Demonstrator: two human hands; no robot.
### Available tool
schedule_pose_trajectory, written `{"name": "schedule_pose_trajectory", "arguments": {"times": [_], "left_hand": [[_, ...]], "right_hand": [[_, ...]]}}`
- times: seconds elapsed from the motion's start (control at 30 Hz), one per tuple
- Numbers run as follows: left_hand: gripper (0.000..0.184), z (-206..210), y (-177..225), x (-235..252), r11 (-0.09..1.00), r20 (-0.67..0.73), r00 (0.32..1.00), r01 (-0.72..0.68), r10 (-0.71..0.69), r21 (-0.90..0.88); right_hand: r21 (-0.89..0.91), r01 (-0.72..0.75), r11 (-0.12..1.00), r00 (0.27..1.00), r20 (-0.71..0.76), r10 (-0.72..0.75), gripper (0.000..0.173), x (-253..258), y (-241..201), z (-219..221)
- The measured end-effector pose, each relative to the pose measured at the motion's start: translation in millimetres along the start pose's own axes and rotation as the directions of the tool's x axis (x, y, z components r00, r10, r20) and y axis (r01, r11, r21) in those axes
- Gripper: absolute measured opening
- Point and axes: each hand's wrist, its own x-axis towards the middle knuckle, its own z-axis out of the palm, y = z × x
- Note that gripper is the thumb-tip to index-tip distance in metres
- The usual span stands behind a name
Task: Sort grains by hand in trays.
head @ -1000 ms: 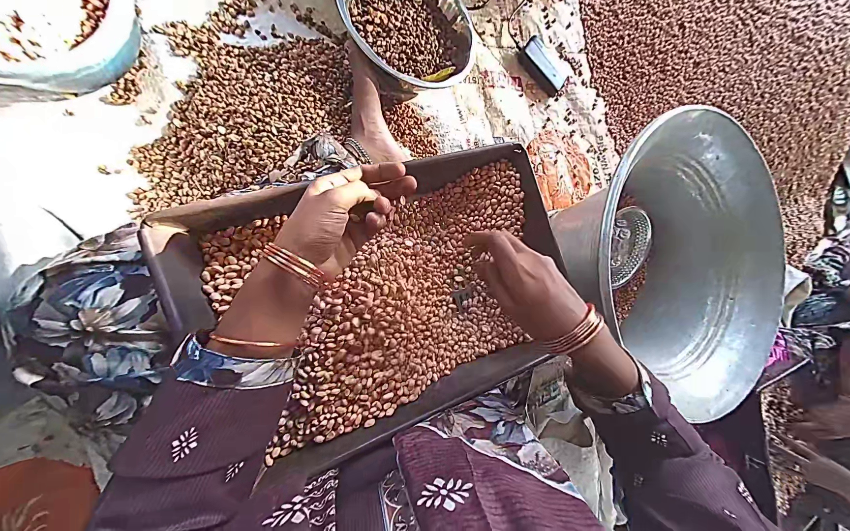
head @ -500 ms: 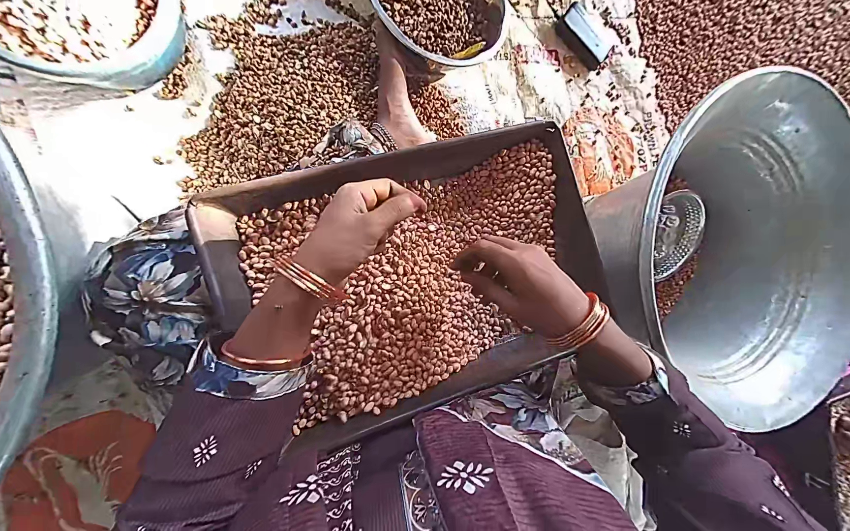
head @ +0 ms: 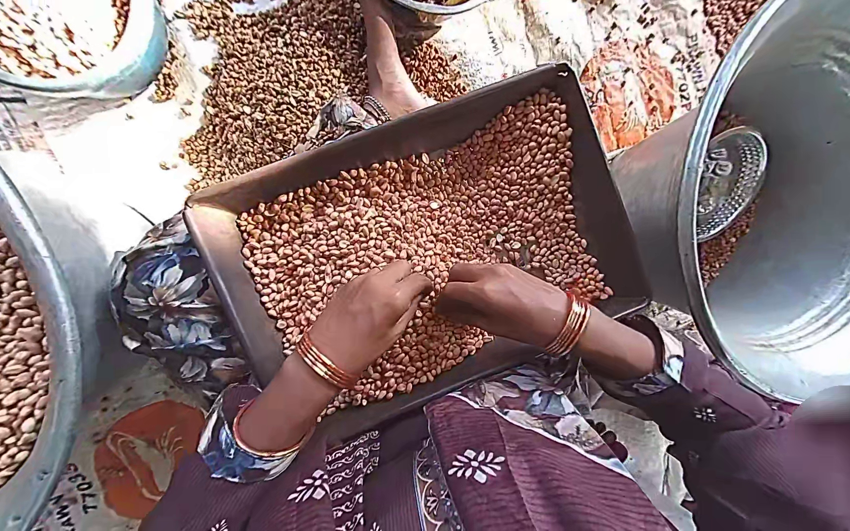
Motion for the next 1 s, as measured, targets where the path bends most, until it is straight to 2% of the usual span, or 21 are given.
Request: {"name": "schedule_pose_trajectory", "arguments": {"times": [0.23, 0.3, 0.43, 0.53, 0.6, 0.63, 0.67, 0.7, 0.73, 0.77, 0.8, 0.83, 0.87, 0.9, 0.93, 1.0], "left_hand": [[0.019, 2.0, 6.3, 4.1, 0.997, 0.064, 0.998, -0.008, 0.003, 0.079], [0.017, 4.3, 6.6, 5.4, 0.997, 0.066, 0.998, 0.009, -0.015, 0.081], [0.019, 6.2, 7.0, 6.5, 0.992, 0.088, 0.995, 0.036, -0.047, 0.123], [0.021, -1.7, 2.5, 7.4, 0.995, 0.073, 0.993, 0.095, -0.098, 0.044], [0.020, -12.7, -0.7, 6.3, 0.977, 0.034, 0.983, 0.183, -0.181, -0.111], [0.017, -17.8, -1.8, 5.2, 0.936, 0.020, 0.970, 0.238, -0.242, -0.260], [0.012, -23.1, -1.8, 3.6, 0.846, 0.032, 0.953, 0.282, -0.300, -0.452], [0.009, -28.8, -2.0, 1.3, 0.706, 0.069, 0.941, 0.296, -0.331, -0.643], [0.012, -32.2, -3.7, -0.9, 0.518, 0.098, 0.935, 0.274, -0.341, -0.810], [0.016, -35.0, -5.7, -3.2, 0.322, 0.133, 0.929, 0.251, -0.347, -0.913], [0.020, -37.0, -7.8, -5.9, 0.178, 0.169, 0.921, 0.243, -0.350, -0.954], [0.024, -38.0, -9.9, -9.2, 0.104, 0.191, 0.917, 0.241, -0.351, -0.965], [0.028, -37.3, -11.1, -11.6, 0.119, 0.195, 0.914, 0.251, -0.356, -0.961], [0.027, -35.7, -10.3, -13.2, 0.217, 0.192, 0.914, 0.281, -0.358, -0.935], [0.022, -33.2, -6.9, -13.7, 0.368, 0.181, 0.913, 0.320, -0.365, -0.873], [0.011, -27.1, 2.5, -16.2, 0.685, 0.151, 0.933, 0.344, -0.326, -0.643]], "right_hand": [[-0.124, -0.057, 0.991, 0.998, -0.015, 0.055, 0.011, -7.9, 1.2, 9.5], [-0.111, -0.055, 0.992, 0.998, -0.022, 0.053, 0.011, -8.8, 1.7, 3.7], [-0.072, -0.141, 0.987, 0.989, -0.057, 0.137, 0.008, -7.3, -2.2, -14.3], [0.041, -0.083, 0.996, 0.995, -0.054, 0.085, 0.013, -4.2, -4.1, -9.7], [0.097, -0.029, 0.995, 0.998, -0.060, 0.035, 0.014, 0.3, -6.8, 2.9], [0.104, -0.012, 0.994, 0.997, -0.073, 0.019, 0.013, 2.8, -8.5, 10.2], [0.084, -0.011, 0.996, 0.997, -0.077, 0.018, 0.013, 5.0, -10.8, 16.2], [0.050, -0.012, 0.999, 0.997, -0.079, 0.016, 0.012, 7.2, -12.5, 20.9], [0.018, -0.009, 1.000, 0.997, -0.082, 0.011, 0.011, 8.9, -12.8, 24.7], [-0.003, -0.004, 1.000, 0.996, -0.084, 0.004, 0.010, 10.3, -12.7, 27.0], [-0.008, 0.000, 1.000, 0.997, -0.075, -0.001, 0.010, 11.5, -12.7, 27.8], [-0.004, 0.000, 1.000, 0.998, -0.060, 0.000, 0.010, 12.5, -12.8, 28.0], [0.002, 0.000, 1.000, 0.999, -0.047, 0.000, 0.011, 13.0, -12.5, 28.1], [0.011, -0.006, 1.000, 0.999, -0.038, 0.006, 0.011, 12.9, -11.9, 27.5], [0.037, -0.017, 0.999, 0.999, -0.030, 0.018, 0.010, 12.3, -11.0, 25.0], [0.134, -0.080, 0.988, 0.997, -0.010, 0.082, 0.011, 9.0, -8.7, 15.1]]}}
